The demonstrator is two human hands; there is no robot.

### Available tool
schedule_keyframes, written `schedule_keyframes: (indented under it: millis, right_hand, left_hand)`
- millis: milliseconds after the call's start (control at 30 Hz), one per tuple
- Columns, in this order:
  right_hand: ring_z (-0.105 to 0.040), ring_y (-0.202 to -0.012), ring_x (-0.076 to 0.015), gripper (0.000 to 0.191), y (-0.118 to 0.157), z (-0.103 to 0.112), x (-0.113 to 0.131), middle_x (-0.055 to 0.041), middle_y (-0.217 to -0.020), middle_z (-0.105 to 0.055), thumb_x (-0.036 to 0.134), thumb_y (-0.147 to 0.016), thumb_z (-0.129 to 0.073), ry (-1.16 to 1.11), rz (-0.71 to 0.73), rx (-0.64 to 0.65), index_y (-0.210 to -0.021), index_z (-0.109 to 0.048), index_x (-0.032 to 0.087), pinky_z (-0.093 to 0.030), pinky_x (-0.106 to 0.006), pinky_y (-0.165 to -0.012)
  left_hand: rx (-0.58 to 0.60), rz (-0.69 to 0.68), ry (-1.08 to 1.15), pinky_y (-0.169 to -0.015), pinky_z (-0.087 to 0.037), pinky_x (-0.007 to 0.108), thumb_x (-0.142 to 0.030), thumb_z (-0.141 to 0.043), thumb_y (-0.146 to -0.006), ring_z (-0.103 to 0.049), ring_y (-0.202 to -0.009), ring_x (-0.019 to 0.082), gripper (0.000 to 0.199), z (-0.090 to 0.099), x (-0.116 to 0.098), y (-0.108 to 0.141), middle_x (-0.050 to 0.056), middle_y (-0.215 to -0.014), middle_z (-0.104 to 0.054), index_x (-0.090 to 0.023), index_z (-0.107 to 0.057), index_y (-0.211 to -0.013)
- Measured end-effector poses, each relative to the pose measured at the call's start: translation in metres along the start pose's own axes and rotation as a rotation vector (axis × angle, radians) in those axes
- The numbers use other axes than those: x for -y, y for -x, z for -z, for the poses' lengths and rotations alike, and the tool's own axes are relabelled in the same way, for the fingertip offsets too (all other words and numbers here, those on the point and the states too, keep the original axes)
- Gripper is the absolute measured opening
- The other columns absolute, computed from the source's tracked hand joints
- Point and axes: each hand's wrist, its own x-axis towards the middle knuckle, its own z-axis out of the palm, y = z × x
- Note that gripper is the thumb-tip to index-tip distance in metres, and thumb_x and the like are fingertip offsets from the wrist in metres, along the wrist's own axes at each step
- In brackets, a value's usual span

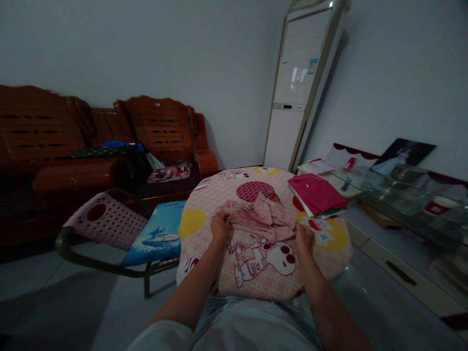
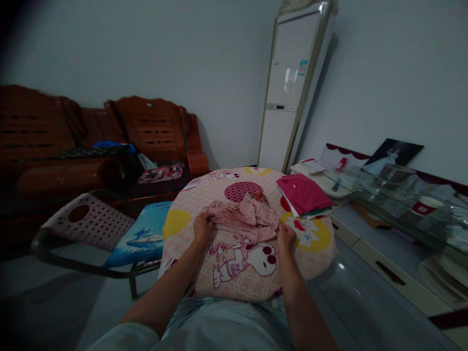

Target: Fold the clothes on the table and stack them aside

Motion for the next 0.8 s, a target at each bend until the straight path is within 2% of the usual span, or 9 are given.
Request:
schedule_keyframes:
  millis: [100, 200, 267, 333, 433, 600, 800]
  right_hand:
    - [-0.052, -0.061, -0.0201, 0.039, 0.001, 0.000, 0.003, -0.0037, -0.058, -0.060, 0.052, -0.077, -0.045, 0.063, 0.054, 0.037, -0.059, -0.059, 0.021, -0.039, -0.029, -0.058]
    - [-0.057, -0.070, -0.0222, 0.042, 0.004, -0.002, 0.007, -0.0073, -0.071, -0.068, 0.056, -0.075, -0.048, 0.099, 0.115, 0.108, -0.072, -0.067, 0.019, -0.042, -0.030, -0.065]
    - [-0.058, -0.075, -0.0225, 0.039, 0.006, -0.005, 0.008, -0.0082, -0.079, -0.070, 0.052, -0.071, -0.053, 0.123, 0.175, 0.162, -0.080, -0.069, 0.018, -0.043, -0.030, -0.069]
    - [-0.055, -0.072, -0.0215, 0.033, 0.006, -0.007, 0.007, -0.0072, -0.076, -0.069, 0.046, -0.068, -0.054, 0.154, 0.214, 0.172, -0.079, -0.068, 0.018, -0.042, -0.030, -0.069]
    - [-0.050, -0.067, -0.0198, 0.025, 0.005, -0.007, 0.001, -0.0045, -0.069, -0.064, 0.039, -0.068, -0.051, 0.147, 0.188, 0.082, -0.073, -0.064, 0.019, -0.041, -0.030, -0.067]
    - [-0.051, -0.070, -0.0198, 0.021, 0.001, -0.003, -0.008, -0.0036, -0.072, -0.063, 0.037, -0.069, -0.049, -0.010, 0.048, -0.097, -0.075, -0.060, 0.020, -0.041, -0.029, -0.066]
    - [-0.055, -0.072, -0.0199, 0.026, 0.000, -0.003, -0.008, -0.0039, -0.075, -0.064, 0.036, -0.068, -0.052, -0.151, -0.083, -0.133, -0.083, -0.063, 0.018, -0.043, -0.030, -0.068]
  left_hand:
    - [-0.047, -0.033, -0.021, -0.092, -0.045, 0.044, -0.008, -0.052, -0.066, -0.063, -0.092, 0.028, 0.025, -0.002, 0.002, 0.000, 0.011, -0.088, -0.069, -0.017, -0.070, -0.081]
    - [-0.085, -0.007, -0.071, -0.094, -0.045, 0.046, -0.013, -0.050, -0.073, -0.063, -0.096, 0.029, 0.025, -0.003, 0.002, -0.001, 0.013, -0.094, -0.069, -0.015, -0.069, -0.089]
    - [-0.130, 0.009, -0.085, -0.095, -0.045, 0.046, -0.016, -0.047, -0.078, -0.062, -0.099, 0.029, 0.026, -0.003, 0.002, -0.002, 0.014, -0.099, -0.069, -0.014, -0.068, -0.095]
    - [-0.160, 0.026, -0.078, -0.096, -0.045, 0.045, -0.017, -0.044, -0.082, -0.062, -0.101, 0.028, 0.027, -0.002, 0.001, -0.002, 0.015, -0.101, -0.068, -0.014, -0.066, -0.098]
    - [-0.196, 0.056, -0.040, -0.095, -0.046, 0.043, -0.017, -0.041, -0.085, -0.062, -0.100, 0.026, 0.027, 0.001, 0.000, -0.003, 0.014, -0.101, -0.068, -0.015, -0.064, -0.098]
    - [-0.274, 0.062, 0.057, -0.099, -0.045, 0.038, -0.013, -0.038, -0.086, -0.061, -0.106, 0.023, 0.031, 0.005, -0.002, -0.002, 0.012, -0.109, -0.067, -0.016, -0.062, -0.105]
    - [-0.341, 0.136, 0.088, -0.096, -0.046, 0.035, -0.020, -0.040, -0.089, -0.061, -0.104, 0.021, 0.030, 0.010, -0.004, -0.002, 0.011, -0.111, -0.067, -0.015, -0.062, -0.109]
